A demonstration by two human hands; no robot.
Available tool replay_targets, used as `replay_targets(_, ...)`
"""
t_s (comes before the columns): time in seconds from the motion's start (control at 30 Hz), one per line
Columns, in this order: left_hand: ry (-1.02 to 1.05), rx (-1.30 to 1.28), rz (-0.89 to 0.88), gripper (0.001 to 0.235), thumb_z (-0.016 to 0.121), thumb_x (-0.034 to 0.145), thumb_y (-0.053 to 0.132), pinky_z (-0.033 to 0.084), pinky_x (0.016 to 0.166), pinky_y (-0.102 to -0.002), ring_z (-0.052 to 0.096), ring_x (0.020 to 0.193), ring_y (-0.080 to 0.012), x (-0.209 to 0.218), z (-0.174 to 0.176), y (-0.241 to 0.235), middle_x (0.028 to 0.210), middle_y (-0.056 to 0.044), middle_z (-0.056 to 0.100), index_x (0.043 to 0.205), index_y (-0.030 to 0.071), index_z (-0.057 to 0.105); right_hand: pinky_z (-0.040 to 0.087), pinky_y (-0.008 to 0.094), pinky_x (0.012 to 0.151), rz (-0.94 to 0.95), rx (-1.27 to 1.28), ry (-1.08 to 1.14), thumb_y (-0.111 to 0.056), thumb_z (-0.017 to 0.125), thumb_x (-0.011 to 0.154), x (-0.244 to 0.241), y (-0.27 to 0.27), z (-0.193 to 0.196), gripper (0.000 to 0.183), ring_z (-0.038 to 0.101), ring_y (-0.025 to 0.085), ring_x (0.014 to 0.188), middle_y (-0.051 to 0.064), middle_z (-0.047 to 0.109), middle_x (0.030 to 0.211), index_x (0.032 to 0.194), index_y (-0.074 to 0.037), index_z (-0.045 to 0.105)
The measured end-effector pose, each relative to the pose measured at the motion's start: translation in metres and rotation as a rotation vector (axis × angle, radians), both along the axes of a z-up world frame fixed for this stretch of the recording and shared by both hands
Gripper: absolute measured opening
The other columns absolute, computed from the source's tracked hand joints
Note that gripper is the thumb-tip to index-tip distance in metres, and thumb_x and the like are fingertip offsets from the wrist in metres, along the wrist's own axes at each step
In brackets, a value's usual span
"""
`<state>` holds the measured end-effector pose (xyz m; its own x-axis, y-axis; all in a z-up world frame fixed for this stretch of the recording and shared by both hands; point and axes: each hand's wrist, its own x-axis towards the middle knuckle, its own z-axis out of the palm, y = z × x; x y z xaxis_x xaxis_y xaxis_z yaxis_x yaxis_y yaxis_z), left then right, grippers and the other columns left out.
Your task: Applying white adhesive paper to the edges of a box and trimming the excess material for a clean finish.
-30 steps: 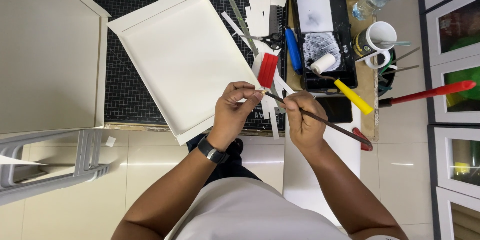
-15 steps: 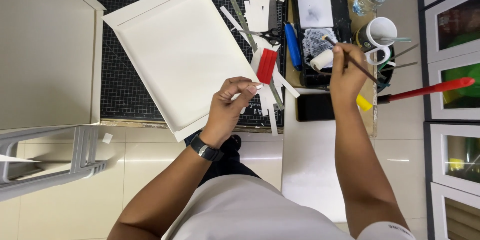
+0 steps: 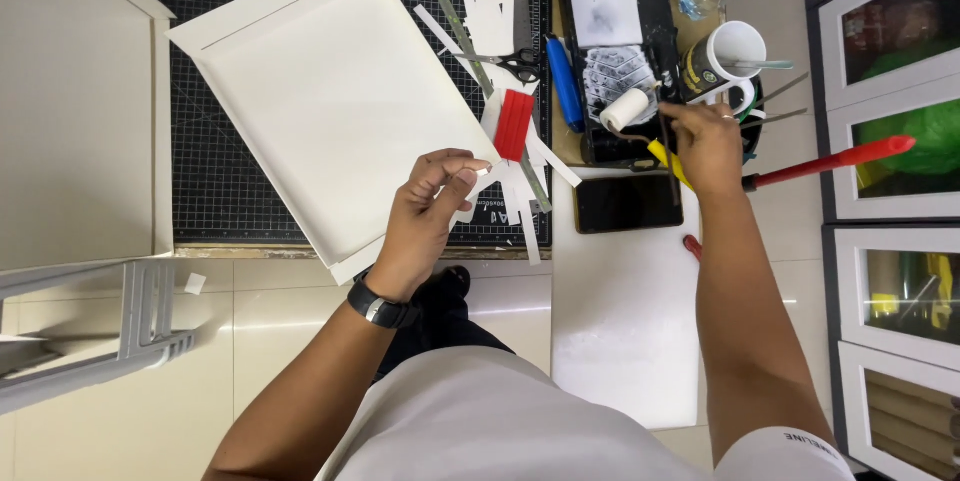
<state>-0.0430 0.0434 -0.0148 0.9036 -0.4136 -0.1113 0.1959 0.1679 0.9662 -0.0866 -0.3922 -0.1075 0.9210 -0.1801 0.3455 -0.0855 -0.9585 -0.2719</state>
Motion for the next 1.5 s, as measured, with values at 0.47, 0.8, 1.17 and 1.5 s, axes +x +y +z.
replay_targets(0.47, -0.243, 0.071, 0.017, 0.02, 0.063, 0.104, 0.015, 0.051, 0.085, -0.031, 0.054, 0.109, -0.0166, -0.001, 0.008, 0.014, 0.128, -0.01, 0.048, 0.121, 0.012, 0.072, 0.057, 0.029, 0.072, 0.17, 1.385, 0.36, -0.015, 0.076, 0.092, 0.002, 0.242, 0.087, 0.015, 0.065, 0.013, 0.083, 0.011, 0.073, 0.092, 0.1, -0.002, 0.076)
replay_targets(0.8, -0.735, 0.238, 0.218, 0.018, 0.076, 0.094, 0.019, 0.055, 0.087, -0.039, 0.061, 0.107, -0.0256, -0.009, 0.011, 0.034, 0.125, -0.004, 0.052, 0.112, 0.017, 0.074, 0.055, 0.035, 0.073, 0.147, 1.762, 0.646, -0.016, 0.067, 0.093, 0.002, 0.254, 0.082, 0.019, 0.066, 0.019, 0.086, 0.011, 0.072, 0.094, 0.1, 0.0, 0.072)
replay_targets(1.17, -0.89, 0.234, 0.285, 0.018, 0.079, 0.089, 0.022, 0.057, 0.081, -0.036, 0.06, 0.103, -0.0242, -0.009, 0.003, 0.042, 0.121, -0.001, 0.057, 0.106, 0.019, 0.076, 0.053, 0.036, 0.072, 0.17, 1.716, 0.696, -0.012, 0.068, 0.088, 0.001, 0.258, 0.085, 0.018, 0.063, 0.021, 0.09, 0.013, 0.066, 0.098, 0.097, 0.004, 0.071)
replay_targets(1.5, -0.912, 0.304, 0.307, 0.024, 0.082, 0.087, 0.022, 0.058, 0.079, -0.036, 0.061, 0.101, -0.0251, -0.004, -0.009, 0.06, 0.118, -0.001, 0.059, 0.11, 0.019, 0.075, 0.054, 0.033, 0.08, 0.41, 1.439, 0.646, -0.013, 0.066, 0.096, 0.012, 0.264, 0.07, 0.016, 0.061, 0.018, 0.103, 0.012, 0.065, 0.111, 0.099, 0.002, 0.068)
